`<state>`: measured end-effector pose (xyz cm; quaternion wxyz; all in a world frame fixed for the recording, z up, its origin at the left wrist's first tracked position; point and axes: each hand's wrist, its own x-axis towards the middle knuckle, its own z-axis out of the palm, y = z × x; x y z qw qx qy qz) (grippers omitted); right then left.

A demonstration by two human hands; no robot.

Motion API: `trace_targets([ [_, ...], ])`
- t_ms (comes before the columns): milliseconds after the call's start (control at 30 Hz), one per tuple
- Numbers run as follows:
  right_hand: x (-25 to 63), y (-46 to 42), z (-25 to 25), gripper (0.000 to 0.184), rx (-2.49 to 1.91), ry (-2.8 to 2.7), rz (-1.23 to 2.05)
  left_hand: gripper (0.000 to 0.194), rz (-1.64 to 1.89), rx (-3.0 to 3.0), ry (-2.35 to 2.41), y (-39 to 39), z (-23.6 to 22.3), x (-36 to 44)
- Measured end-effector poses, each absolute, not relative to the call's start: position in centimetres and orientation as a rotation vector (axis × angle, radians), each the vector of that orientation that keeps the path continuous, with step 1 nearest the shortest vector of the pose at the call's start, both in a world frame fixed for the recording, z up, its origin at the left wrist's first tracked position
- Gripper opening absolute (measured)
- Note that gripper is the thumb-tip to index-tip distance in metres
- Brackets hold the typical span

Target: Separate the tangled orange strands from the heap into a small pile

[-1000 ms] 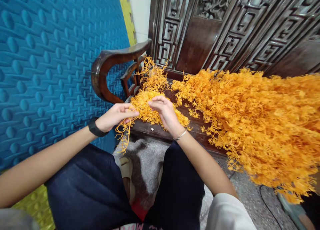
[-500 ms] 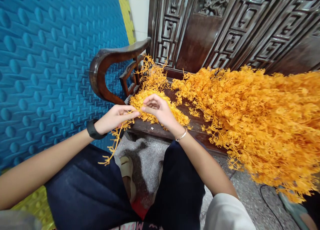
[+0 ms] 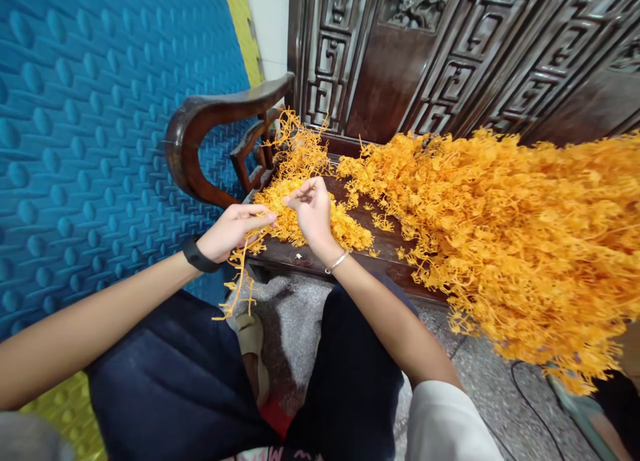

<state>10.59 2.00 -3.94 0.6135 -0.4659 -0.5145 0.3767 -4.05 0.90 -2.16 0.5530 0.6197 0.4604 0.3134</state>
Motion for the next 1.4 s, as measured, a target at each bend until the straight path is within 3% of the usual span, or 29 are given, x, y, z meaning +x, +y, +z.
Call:
trace_targets([
  [133, 15.7, 4.9, -4.0, 0.015, -1.231, -1.128, 0.447, 0.021, 0.718, 1.608, 0.998, -0.7, -1.3, -4.1],
  [200, 19.7, 6.1, -4.2, 0.016, -1.328, -0.987, 0.348, 0.019, 0.697, 1.678, 0.93, -1.9, -0.6, -4.6],
  [333, 24.7, 5.8, -5.1, 0.028, -1.434, -1.031, 0.632, 0.025, 0.597, 1.664, 0.972, -3.0, -0.1, -5.6],
  [500, 24.2, 4.0, -6.2, 0.026, -1.372, -1.364, 0.91, 0.028, 0.514, 1.526, 0.977, -2.4, -1.2, -5.5],
  [900, 22.6, 5.2, -7.4, 0.028, -1.353, -1.559, 0.823, 0.028, 0.503, 1.245, 0.92, -2.1, -1.9, -4.0],
  [1033, 22.7, 5.5, -7.7, 0.014, -1.435, -1.706, 0.576, 0.032, 0.522, 1.168, 0.879, -1.7, -2.1, -4.2],
  [1200, 21.6, 4.7, -6.4, 0.019, -1.361, -1.677, 0.341, 0.036, 0.549, 1.116, 0.839, -1.5, -2.4, -4.5],
  [1300, 18.9, 2.5, -4.1, 0.013, -1.181, -1.586, 0.478, 0.036, 0.574, 1.093, 0.841, -1.4, -2.5, -4.5],
  [1400, 15.5, -0.1, -2.0, 0.019, -0.998, -1.756, 0.748, 0.036, 0.588, 1.07, 0.841, -1.4, -2.5, -4.3],
])
